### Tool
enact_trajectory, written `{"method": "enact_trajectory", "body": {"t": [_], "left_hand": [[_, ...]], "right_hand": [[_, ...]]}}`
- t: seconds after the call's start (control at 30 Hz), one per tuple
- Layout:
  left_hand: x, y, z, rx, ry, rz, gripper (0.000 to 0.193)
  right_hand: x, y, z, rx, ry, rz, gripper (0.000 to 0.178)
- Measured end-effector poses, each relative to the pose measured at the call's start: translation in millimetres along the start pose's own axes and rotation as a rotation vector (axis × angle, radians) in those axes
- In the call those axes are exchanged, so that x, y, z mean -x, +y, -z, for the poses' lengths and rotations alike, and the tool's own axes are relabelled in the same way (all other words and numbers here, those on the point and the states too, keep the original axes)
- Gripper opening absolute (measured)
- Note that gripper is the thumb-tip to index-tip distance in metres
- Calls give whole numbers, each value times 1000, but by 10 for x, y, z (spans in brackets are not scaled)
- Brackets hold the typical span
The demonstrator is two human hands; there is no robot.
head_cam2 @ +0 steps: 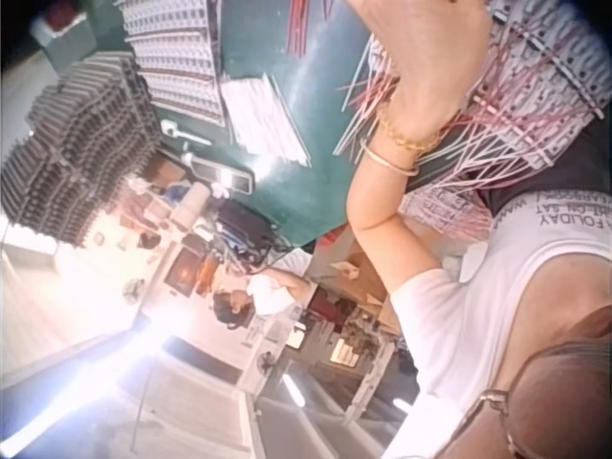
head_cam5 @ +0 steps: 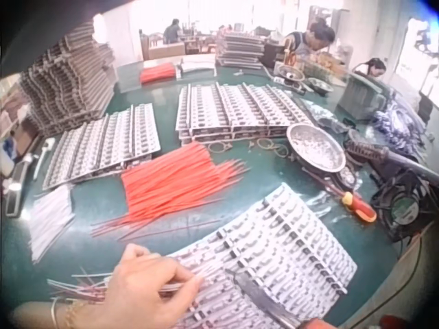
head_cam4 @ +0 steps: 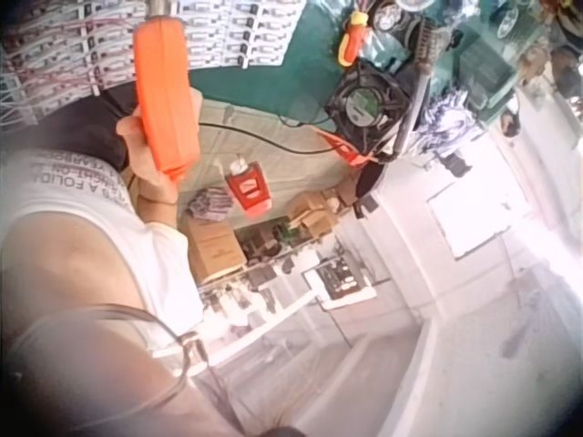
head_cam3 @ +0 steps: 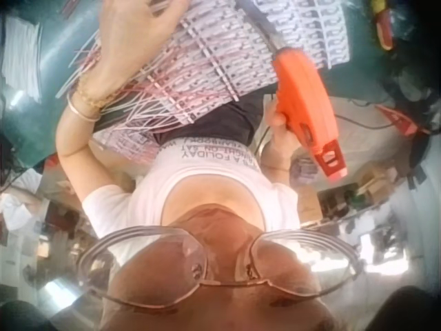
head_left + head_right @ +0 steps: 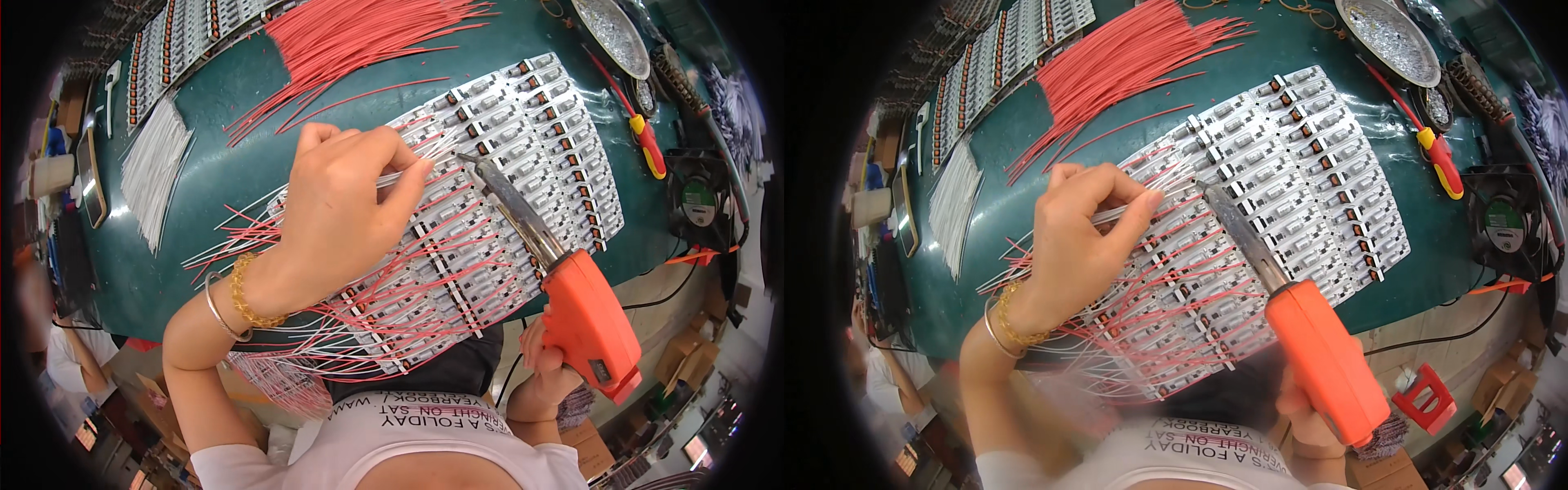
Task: The person uses a soldering iron to attach red and white wires to a grid of electronic components on a workbench. They repeatedly pick up individual wires, position them against the component terminals, and apply the soldering iron to secure the connections.
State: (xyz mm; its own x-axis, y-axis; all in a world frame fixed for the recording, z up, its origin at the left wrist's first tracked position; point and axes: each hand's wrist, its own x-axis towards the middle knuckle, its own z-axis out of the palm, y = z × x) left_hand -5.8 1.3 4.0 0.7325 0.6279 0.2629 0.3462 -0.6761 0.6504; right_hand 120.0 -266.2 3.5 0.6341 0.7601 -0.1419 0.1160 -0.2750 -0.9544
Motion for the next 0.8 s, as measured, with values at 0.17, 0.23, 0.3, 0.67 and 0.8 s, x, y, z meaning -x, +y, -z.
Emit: {"method": "enact_trajectory", "body": {"t": [0.17,0.23,0.3,0.67,0.8], "left_hand": [[1,-14,-76,-74,85,-136,13],[3,-20,-74,-71,78,-135,14],[8,-37,-63,-69,76,-129,14],[2,-15,-77,-78,81,-133,13],[-4,-4,-41,-109,102,-148,11]], "right_hand": [[-13,151,-11,53,34,165,72],[21,114,-29,-103,66,62,77],[28,39,-85,-205,87,-24,77],[-12,16,-130,-190,101,142,78],[13,84,-69,-254,97,162,78]]}}
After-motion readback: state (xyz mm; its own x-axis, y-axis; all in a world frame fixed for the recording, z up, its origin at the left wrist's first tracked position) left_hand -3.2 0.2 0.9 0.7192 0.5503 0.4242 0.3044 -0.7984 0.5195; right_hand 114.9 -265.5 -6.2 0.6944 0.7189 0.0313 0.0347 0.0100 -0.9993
